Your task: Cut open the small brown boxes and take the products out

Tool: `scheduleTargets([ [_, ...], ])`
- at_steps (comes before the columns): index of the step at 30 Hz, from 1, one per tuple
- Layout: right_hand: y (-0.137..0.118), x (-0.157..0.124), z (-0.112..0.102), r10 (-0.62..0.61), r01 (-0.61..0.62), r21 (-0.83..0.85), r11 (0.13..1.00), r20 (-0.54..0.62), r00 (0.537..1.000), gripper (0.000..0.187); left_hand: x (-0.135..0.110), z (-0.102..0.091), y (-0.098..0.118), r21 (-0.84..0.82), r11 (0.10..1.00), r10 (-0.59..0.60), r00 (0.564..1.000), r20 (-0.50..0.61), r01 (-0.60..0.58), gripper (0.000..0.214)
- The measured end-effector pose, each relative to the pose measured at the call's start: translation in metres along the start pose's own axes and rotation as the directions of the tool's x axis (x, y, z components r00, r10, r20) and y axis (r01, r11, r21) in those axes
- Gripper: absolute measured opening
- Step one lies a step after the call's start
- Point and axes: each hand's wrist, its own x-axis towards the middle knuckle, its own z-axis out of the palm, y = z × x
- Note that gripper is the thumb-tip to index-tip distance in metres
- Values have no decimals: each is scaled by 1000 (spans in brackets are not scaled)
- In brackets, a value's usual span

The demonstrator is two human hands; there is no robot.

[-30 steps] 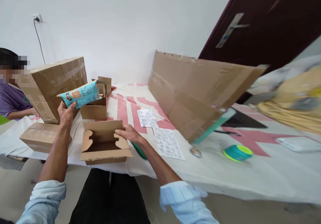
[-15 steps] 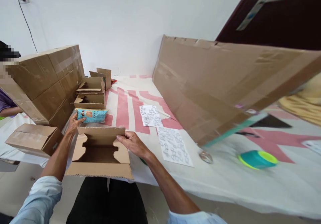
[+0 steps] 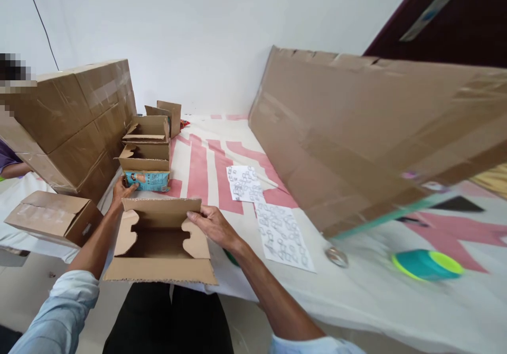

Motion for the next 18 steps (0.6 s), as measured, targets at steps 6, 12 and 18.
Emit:
scheduleTargets([
  [6,10,38,-4,10,-8,31,999,-55,998,63,-49,-27,8,28,999,-38,997,-64,40,48],
  [12,17,86,-3,0,8,59,998,-141,990,57,-143,-70,18,20,996,-83,996,-34,84,41],
  [18,8,140,26,-49,51,11,999,-164,985,39,-186,-61,44,189,982,-31,995,90,13,20],
])
